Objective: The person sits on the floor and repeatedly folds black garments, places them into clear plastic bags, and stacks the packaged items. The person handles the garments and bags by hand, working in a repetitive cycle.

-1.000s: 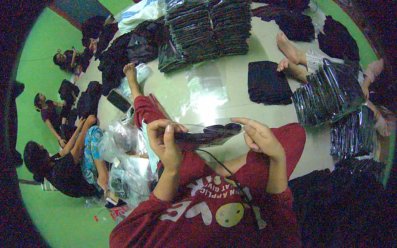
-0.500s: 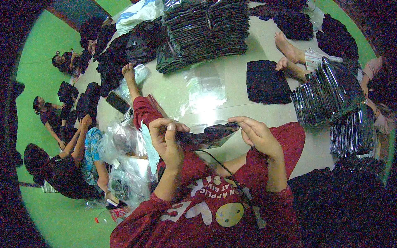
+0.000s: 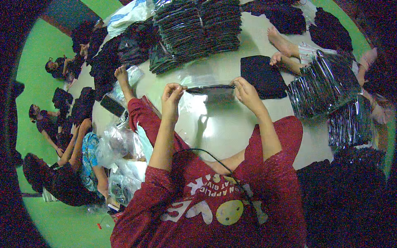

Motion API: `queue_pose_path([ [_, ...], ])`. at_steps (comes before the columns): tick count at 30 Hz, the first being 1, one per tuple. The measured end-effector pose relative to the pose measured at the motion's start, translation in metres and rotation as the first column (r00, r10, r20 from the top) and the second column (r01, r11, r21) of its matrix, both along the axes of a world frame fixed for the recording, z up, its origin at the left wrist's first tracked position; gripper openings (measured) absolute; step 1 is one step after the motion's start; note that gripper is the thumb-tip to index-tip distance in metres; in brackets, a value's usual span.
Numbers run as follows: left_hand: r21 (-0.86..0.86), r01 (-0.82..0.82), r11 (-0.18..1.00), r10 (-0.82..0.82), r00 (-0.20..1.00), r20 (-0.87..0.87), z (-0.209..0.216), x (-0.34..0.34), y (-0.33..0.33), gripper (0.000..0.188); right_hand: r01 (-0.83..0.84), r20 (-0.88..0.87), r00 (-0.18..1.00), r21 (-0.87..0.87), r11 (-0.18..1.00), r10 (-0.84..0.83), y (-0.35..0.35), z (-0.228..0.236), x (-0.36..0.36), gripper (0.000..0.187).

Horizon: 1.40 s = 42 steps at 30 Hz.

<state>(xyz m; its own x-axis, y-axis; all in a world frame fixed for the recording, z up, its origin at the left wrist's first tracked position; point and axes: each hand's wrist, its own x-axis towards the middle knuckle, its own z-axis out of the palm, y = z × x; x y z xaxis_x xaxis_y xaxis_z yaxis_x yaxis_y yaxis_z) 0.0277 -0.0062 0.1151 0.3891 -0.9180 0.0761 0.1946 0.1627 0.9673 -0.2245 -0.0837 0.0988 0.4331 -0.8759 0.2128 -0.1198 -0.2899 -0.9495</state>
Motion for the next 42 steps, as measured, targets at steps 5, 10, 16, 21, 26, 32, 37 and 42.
queue_pose_path([
  [5, 0.218, -0.091, 0.972, 0.036, 0.969, 0.246, -0.085, -0.004, 0.016, 0.006, 0.021, -0.236, 0.972, 0.173, 0.985, 0.020, 0.020, -0.073, -0.002, 0.023],
  [10, 0.433, -0.366, 0.824, 0.051, 0.808, 0.587, -0.159, -0.028, 0.037, 0.013, -0.018, -0.245, 0.967, -0.324, 0.946, -0.065, 0.027, -0.164, -0.005, 0.021],
  [16, 0.287, -0.488, 0.824, -0.036, 0.460, 0.887, -0.149, -0.043, 0.042, 0.016, -0.165, -0.223, 0.966, -0.159, 0.973, 0.127, 0.026, -0.171, -0.015, 0.023],
  [21, 0.344, -0.466, 0.815, -0.063, 0.518, 0.853, -0.143, -0.040, 0.041, 0.017, -0.009, -0.196, 0.973, 0.505, 0.863, 0.125, 0.032, -0.158, -0.014, 0.025],
  [26, 0.261, -0.425, 0.867, 0.046, 0.590, 0.806, -0.136, -0.038, 0.040, 0.018, 0.020, -0.271, 0.955, 0.463, 0.886, 0.120, 0.030, -0.163, -0.011, 0.023],
  [32, -0.156, -0.359, 0.920, 0.375, 0.692, 0.617, -0.077, -0.042, 0.042, 0.008, -0.022, -0.270, 0.956, 0.316, 0.948, 0.112, 0.025, -0.083, -0.016, 0.020],
  [37, -0.331, -0.258, 0.908, 0.387, 0.820, 0.421, -0.012, -0.044, 0.062, 0.009, -0.103, -0.096, 0.988, 0.206, 0.973, 0.125, 0.045, 0.011, -0.011, 0.020],
  [42, -0.372, -0.289, 0.882, 0.416, 0.848, 0.329, 0.018, -0.047, 0.074, 0.009, -0.130, 0.007, 0.991, 0.207, 0.970, 0.132, 0.065, 0.044, -0.007, 0.021],
])
